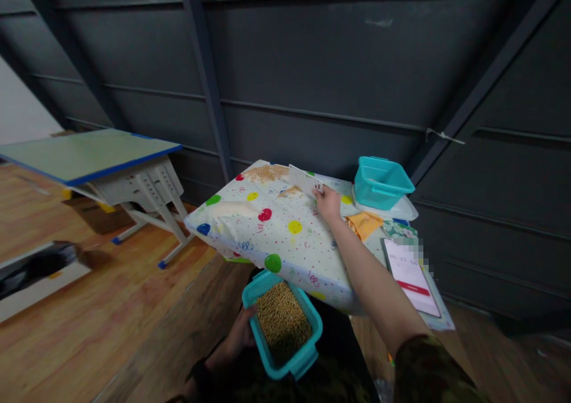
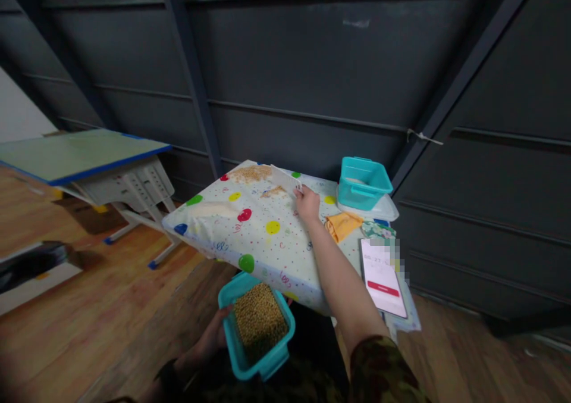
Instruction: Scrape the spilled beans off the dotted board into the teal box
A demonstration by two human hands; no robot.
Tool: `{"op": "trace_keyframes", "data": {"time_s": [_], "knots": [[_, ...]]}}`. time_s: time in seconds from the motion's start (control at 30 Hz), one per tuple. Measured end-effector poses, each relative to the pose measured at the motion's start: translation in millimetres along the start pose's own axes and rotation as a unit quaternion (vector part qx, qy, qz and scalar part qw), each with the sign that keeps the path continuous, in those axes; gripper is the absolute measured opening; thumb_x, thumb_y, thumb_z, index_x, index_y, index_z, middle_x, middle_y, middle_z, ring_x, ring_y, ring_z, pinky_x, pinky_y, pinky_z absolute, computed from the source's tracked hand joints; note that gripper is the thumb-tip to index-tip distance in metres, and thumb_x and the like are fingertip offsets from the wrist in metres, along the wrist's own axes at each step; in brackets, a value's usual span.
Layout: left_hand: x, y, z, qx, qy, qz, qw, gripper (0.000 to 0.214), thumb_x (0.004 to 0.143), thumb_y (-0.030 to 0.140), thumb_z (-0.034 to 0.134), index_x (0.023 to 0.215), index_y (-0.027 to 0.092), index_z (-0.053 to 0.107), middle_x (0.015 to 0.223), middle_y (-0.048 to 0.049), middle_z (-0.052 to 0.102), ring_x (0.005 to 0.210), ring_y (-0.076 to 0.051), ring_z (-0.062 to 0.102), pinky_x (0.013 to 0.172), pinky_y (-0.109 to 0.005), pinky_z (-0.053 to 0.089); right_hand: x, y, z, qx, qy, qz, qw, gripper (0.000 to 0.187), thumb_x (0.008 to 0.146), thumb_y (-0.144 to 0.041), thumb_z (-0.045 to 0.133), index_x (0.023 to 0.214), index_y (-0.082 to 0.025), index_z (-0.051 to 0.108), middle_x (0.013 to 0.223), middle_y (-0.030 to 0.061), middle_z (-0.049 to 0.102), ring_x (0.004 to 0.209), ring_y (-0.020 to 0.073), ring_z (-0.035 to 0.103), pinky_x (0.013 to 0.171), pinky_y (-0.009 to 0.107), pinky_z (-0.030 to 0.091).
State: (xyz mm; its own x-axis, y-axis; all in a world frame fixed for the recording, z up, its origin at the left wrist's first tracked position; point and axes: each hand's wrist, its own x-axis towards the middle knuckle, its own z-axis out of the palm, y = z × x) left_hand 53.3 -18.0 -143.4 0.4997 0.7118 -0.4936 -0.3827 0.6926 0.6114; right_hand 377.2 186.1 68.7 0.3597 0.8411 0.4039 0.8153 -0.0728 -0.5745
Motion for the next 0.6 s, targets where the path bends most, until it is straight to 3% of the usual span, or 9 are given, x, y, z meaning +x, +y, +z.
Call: {"op": "trace_keyframes", "data": {"time_s": [0.13, 0.33, 0.47, 0.6], "knots": [[-7.7, 13.7, 7.8, 0.039, 0.022, -0.011, 0.999, 0.091, 0.089, 0.058, 0.073, 0.166, 0.024, 0.038, 0.157, -0.0186, 0.067, 0.147, -0.045, 0.059, 0.115, -0.068, 0.051, -3.4, -3.2, -1.0, 0.027, 0.008, -0.019, 0.999, 0.025, 0.103, -0.028, 0.058, 0.110, -0.017, 0.080, 0.109, 0.0143, 0.083, 0.100, 0.0282, 0.074, 0.088, 0.031, 0.050], [-4.7, 13.4, -0.8, 0.066, 0.003, -0.016, 0.998, 0.070, 0.098, 0.055, 0.058, 0.154, 0.014, 0.054, 0.142, -0.0206, 0.077, 0.149, -0.048, 0.055, 0.118, -0.069, 0.047, -7.8, -6.1, -4.2, 0.021, -0.015, 0.000, 1.000, 0.024, 0.101, -0.023, 0.060, 0.106, -0.016, 0.082, 0.110, 0.0164, 0.083, 0.101, 0.0303, 0.075, 0.089, 0.032, 0.050], [2.7, 6.5, -16.1, 0.024, -0.002, 0.000, 1.000, 0.082, 0.092, 0.055, 0.066, 0.162, 0.018, 0.046, 0.148, -0.0201, 0.073, 0.147, -0.047, 0.058, 0.120, -0.072, 0.044, -9.6, -7.9, -3.6, 0.049, -0.016, -0.010, 0.999, 0.025, 0.101, -0.027, 0.061, 0.109, -0.018, 0.083, 0.112, 0.0129, 0.084, 0.104, 0.0295, 0.076, 0.090, 0.031, 0.051], [5.9, 4.8, -28.0, -0.004, -0.036, -0.005, 0.999, 0.094, 0.089, 0.052, 0.070, 0.168, 0.015, 0.035, 0.154, -0.0222, 0.068, 0.145, -0.048, 0.059, 0.123, -0.071, 0.041, -8.9, -9.0, -1.6, 0.068, -0.022, -0.015, 0.997, 0.028, 0.101, -0.023, 0.060, 0.115, -0.020, 0.084, 0.110, 0.0101, 0.085, 0.102, 0.0273, 0.076, 0.091, 0.029, 0.051]]}}
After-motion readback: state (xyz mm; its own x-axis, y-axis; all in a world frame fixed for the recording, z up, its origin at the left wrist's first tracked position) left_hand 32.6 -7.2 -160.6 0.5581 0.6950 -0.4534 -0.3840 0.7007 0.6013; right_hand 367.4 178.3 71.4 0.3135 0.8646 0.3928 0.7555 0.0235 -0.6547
